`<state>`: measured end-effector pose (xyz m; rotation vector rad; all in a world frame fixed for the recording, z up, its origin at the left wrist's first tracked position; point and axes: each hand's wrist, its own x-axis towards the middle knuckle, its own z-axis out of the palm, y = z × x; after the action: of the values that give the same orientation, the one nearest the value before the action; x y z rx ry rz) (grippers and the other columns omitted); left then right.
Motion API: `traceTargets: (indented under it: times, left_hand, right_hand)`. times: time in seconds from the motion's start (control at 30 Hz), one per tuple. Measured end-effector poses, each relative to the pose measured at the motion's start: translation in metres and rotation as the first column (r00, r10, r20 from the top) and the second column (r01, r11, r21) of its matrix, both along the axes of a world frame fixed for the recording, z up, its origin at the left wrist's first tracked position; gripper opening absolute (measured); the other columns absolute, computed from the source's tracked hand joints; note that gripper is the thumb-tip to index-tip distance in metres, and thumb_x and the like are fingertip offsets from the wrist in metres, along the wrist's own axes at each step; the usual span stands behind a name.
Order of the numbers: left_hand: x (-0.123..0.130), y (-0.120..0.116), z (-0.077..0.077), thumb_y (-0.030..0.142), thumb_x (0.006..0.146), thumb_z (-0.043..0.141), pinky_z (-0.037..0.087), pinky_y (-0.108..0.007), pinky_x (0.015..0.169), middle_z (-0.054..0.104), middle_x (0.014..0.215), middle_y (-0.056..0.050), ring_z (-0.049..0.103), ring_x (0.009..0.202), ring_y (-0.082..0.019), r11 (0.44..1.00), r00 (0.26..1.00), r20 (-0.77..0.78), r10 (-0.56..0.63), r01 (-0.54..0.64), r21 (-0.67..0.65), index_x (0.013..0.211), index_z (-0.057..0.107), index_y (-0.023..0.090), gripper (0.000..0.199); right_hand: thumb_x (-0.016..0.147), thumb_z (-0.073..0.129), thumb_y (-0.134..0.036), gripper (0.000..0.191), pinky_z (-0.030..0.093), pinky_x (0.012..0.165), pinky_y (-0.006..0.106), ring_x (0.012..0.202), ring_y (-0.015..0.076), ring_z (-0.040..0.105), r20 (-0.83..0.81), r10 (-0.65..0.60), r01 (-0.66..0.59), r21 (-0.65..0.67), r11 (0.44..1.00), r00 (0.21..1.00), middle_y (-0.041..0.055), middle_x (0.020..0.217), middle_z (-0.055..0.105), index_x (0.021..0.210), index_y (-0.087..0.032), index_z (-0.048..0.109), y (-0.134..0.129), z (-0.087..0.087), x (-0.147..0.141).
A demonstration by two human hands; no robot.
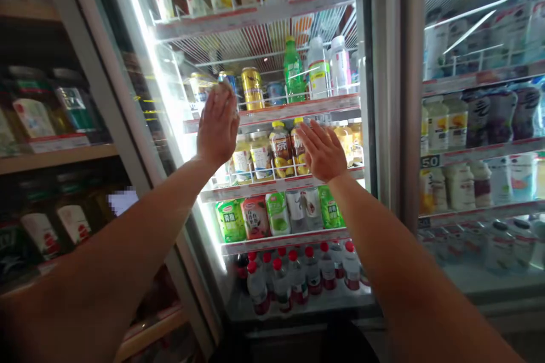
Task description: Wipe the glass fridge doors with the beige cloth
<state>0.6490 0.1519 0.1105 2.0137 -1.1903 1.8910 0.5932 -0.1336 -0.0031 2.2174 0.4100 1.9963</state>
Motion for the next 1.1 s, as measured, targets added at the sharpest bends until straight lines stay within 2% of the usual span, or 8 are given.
traceTargets:
  times: [0.17, 0.37, 0.53, 0.63, 0.73, 0.87, 0.97, 1.1]
  left_hand:
    - [-0.001, 0.017, -0.015, 0.033, 0.105, 0.040, 0.019, -0.051, 0.130, 0.042, 0.160, -0.006, 0.022, 0.156, -0.028, 0.984, 1.000, -0.008, 0.012, -0.011, 0.178, 0.154, 0.045, 0.022, 0.051]
    - [0.005, 0.053, 0.000, 0.041, 0.103, 0.039, 0.014, -0.051, 0.131, 0.036, 0.164, -0.007, 0.018, 0.157, -0.028, 1.000, 0.999, -0.033, -0.004, 0.003, -0.023, 0.154, 0.044, 0.023, 0.054]
    - [0.000, 0.069, -0.021, 0.045, 0.103, 0.039, 0.014, -0.052, 0.130, 0.044, 0.159, -0.007, 0.023, 0.156, -0.027, 0.992, 0.996, -0.090, 0.026, -0.014, 0.129, 0.147, 0.051, 0.021, 0.052]
    - [0.001, 0.085, -0.013, 0.048, 0.105, 0.038, 0.010, -0.056, 0.130, 0.044, 0.159, -0.004, 0.026, 0.154, -0.029, 0.989, 0.992, -0.095, 0.085, -0.072, 0.130, 0.149, 0.050, 0.025, 0.052]
    - [0.007, 0.103, -0.004, 0.055, 0.106, 0.032, 0.009, -0.061, 0.129, 0.035, 0.164, -0.001, 0.022, 0.155, -0.032, 0.993, 0.994, -0.059, 0.097, -0.100, -0.063, 0.154, 0.042, 0.024, 0.058]
    - [0.012, 0.120, -0.013, 0.056, 0.105, 0.032, 0.018, -0.058, 0.129, 0.034, 0.164, -0.008, 0.020, 0.156, -0.032, 0.992, 0.994, -0.046, 0.101, -0.104, -0.064, 0.156, 0.040, 0.018, 0.064]
    - [0.010, 0.123, -0.011, 0.052, 0.103, 0.036, 0.017, -0.056, 0.129, 0.041, 0.161, -0.010, 0.023, 0.155, -0.030, 0.993, 0.992, -0.052, 0.114, -0.114, -0.007, 0.154, 0.044, 0.019, 0.061]
    - [0.010, 0.109, 0.011, 0.044, 0.104, 0.037, 0.012, -0.060, 0.129, 0.036, 0.163, -0.009, 0.020, 0.156, -0.031, 0.989, 0.994, -0.037, 0.100, -0.104, -0.106, 0.156, 0.040, 0.020, 0.058]
  right_hand:
    - [0.097, 0.043, -0.021, 0.073, 0.025, 0.125, 0.049, 0.154, 0.0235, 0.029, -0.009, -0.006, 0.006, 0.011, 1.000, 1.000, -0.0019, 0.164, 0.038, 0.164, -0.029, 0.017, 0.001, 0.000, -0.002]
    - [0.097, 0.041, -0.021, 0.073, 0.026, 0.124, 0.048, 0.154, 0.0231, 0.030, -0.003, -0.020, 0.020, 0.012, 1.000, 1.000, -0.0015, 0.163, 0.038, 0.164, -0.030, 0.016, 0.002, 0.000, -0.003]
    - [0.098, 0.041, -0.021, 0.071, 0.025, 0.125, 0.048, 0.154, 0.0226, 0.031, 0.018, -0.025, 0.025, 0.022, 0.999, 1.000, -0.0020, 0.163, 0.039, 0.164, -0.030, 0.016, 0.003, -0.003, -0.002]
    - [0.098, 0.041, -0.020, 0.071, 0.026, 0.124, 0.047, 0.153, 0.0221, 0.033, 0.049, -0.020, 0.020, 0.004, 1.000, 0.999, -0.0015, 0.162, 0.040, 0.164, -0.030, 0.017, 0.003, -0.003, -0.001]
    - [0.098, 0.041, -0.020, 0.071, 0.027, 0.124, 0.048, 0.153, 0.0231, 0.032, 0.030, -0.012, 0.011, 0.020, 1.000, 0.999, -0.0017, 0.163, 0.040, 0.164, -0.031, 0.017, 0.003, -0.003, -0.001]
    - [0.097, 0.041, -0.020, 0.072, 0.027, 0.123, 0.049, 0.154, 0.0241, 0.031, 0.013, 0.003, -0.003, 0.029, 1.000, 1.000, -0.0020, 0.163, 0.039, 0.164, -0.031, 0.018, 0.003, -0.003, -0.001]
    - [0.097, 0.042, -0.020, 0.071, 0.028, 0.123, 0.049, 0.153, 0.0235, 0.033, 0.027, 0.000, -0.001, 0.022, 1.000, 1.000, -0.0017, 0.162, 0.040, 0.164, -0.031, 0.018, 0.003, -0.003, -0.001]
    - [0.098, 0.041, -0.020, 0.069, 0.029, 0.122, 0.048, 0.152, 0.0228, 0.034, 0.048, -0.022, 0.021, 0.010, 1.000, 0.999, -0.0010, 0.162, 0.041, 0.163, -0.029, 0.021, 0.003, -0.002, -0.001]
